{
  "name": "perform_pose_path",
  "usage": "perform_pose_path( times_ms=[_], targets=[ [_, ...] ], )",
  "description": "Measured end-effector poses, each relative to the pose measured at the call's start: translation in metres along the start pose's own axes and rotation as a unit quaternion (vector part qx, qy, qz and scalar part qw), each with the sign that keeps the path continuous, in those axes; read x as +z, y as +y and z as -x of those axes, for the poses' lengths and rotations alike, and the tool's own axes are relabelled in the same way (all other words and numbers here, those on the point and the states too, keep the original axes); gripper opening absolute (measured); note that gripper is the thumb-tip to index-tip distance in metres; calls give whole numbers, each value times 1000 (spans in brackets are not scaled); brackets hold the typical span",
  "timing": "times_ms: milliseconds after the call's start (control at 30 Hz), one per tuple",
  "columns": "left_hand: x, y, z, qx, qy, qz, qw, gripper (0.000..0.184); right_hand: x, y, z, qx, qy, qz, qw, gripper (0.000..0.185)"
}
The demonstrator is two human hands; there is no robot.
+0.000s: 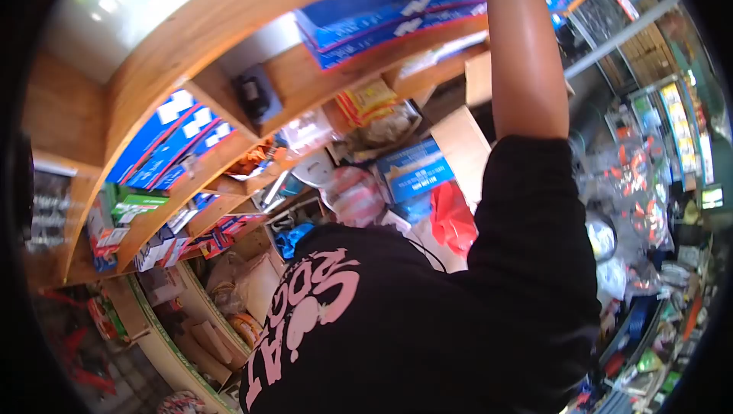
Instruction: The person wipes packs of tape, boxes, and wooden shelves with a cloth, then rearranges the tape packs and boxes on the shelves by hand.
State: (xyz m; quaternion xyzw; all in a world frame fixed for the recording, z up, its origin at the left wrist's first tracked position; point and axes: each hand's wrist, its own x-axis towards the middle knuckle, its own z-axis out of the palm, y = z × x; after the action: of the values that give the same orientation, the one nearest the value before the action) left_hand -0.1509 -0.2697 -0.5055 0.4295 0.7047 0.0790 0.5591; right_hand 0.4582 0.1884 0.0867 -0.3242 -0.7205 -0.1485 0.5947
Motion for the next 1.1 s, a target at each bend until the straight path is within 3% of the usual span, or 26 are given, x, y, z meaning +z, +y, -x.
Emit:
perform_pose_path(
  times_ms=[33,100,200,267,300,333,367,400,467,500,600,667,733,800,900,1000,1033,1100],
  targets=[
    [-2,10,2,1,-7,-12,1000,35,-18,-10,17,-10,58,2,998,25],
    [-11,27,8,-1,-19,-35,999,35,-60,-14,85,35,72,52,995,22],
    [-33,52,7,-3,-28,-69,997,35,-95,20,231,173,54,206,962,15],
    [-54,70,5,-1,-29,-101,994,35,-112,33,351,458,-21,320,829,28],
    [-68,78,5,4,-27,-119,993,35,-122,38,414,531,-36,290,796,37],
    [-84,88,3,11,-16,-139,990,35,-114,24,462,579,36,238,779,37],
    [-104,97,0,18,3,-152,988,35,-110,5,499,633,-17,254,731,35],
    [-123,106,-5,17,27,-146,989,34,-96,-16,527,645,-20,230,728,33],
    [-159,104,-25,-39,116,-11,992,38,-51,-49,567,689,-19,127,714,26],
    [-174,116,-34,-24,136,-5,990,38,-29,-68,533,685,-70,78,721,21],
    [-166,214,-64,38,154,-39,987,39,37,-72,475,635,-30,-4,772,15],
    [-150,262,-87,121,116,-71,983,37,59,-51,429,550,31,-49,833,19],
    [-104,333,-80,229,82,-86,966,36,70,-20,374,362,39,64,929,29],
    [-63,379,-61,224,49,-105,968,37,79,5,320,194,15,93,976,38],
    [-37,368,-54,223,-40,-143,963,40,79,49,262,26,-65,228,971,53],
    [-26,322,-46,225,-82,-144,960,45,66,72,211,39,-38,340,939,35],
    [-25,300,-46,238,-80,-128,959,46,64,89,202,70,-103,281,951,42],
    [-30,255,-43,160,-91,-45,982,47,54,133,186,128,-235,157,951,59]
  ],
)
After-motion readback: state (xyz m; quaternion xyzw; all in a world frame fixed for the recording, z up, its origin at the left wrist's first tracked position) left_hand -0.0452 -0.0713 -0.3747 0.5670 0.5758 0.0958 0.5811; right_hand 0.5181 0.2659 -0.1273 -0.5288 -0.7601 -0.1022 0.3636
